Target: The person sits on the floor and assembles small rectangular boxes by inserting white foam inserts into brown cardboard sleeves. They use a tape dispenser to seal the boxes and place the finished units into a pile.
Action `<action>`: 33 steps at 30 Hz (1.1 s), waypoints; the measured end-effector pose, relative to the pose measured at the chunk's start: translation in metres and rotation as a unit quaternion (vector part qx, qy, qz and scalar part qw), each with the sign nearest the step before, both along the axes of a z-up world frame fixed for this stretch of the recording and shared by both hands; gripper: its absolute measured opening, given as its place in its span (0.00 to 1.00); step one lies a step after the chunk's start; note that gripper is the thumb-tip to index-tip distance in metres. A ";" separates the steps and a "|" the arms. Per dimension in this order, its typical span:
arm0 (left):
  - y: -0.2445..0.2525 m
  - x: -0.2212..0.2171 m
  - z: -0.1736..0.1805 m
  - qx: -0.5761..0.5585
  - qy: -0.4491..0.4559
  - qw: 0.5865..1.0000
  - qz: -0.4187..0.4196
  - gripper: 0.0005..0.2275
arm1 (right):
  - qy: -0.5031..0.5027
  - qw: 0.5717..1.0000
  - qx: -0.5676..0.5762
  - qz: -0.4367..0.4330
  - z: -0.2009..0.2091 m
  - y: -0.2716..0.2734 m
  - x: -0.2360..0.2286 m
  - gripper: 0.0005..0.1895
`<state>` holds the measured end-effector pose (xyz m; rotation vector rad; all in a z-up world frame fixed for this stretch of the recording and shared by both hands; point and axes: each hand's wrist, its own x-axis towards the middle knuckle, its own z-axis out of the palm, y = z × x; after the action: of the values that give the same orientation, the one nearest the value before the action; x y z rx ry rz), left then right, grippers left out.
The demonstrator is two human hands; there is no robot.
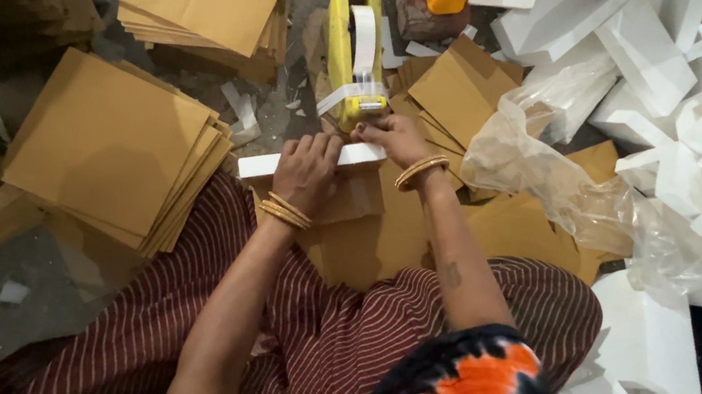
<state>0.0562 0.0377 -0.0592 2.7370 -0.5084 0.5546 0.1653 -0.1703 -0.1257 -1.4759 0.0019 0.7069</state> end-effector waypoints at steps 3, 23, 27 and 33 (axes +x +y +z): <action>-0.002 -0.006 0.002 0.005 0.018 1.000 -0.004 0.23 | -0.021 0.997 -0.079 0.000 0.004 -0.012 -0.008 0.13; -0.006 0.000 0.000 0.019 0.028 0.999 -0.013 0.26 | -0.075 0.976 -0.200 -0.047 -0.013 -0.005 0.000 0.12; -0.007 -0.010 -0.014 0.039 0.006 0.999 -0.015 0.22 | 0.003 0.999 -0.049 0.004 -0.019 -0.017 -0.007 0.17; -0.023 -0.048 -0.003 0.057 -0.104 0.991 -0.064 0.09 | 0.092 0.983 -0.138 0.075 0.011 -0.062 -0.057 0.37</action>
<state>0.0081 0.0149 -0.0619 2.7425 -0.7834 0.8043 0.1083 -0.2318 -0.1151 -1.6821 0.1356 0.9945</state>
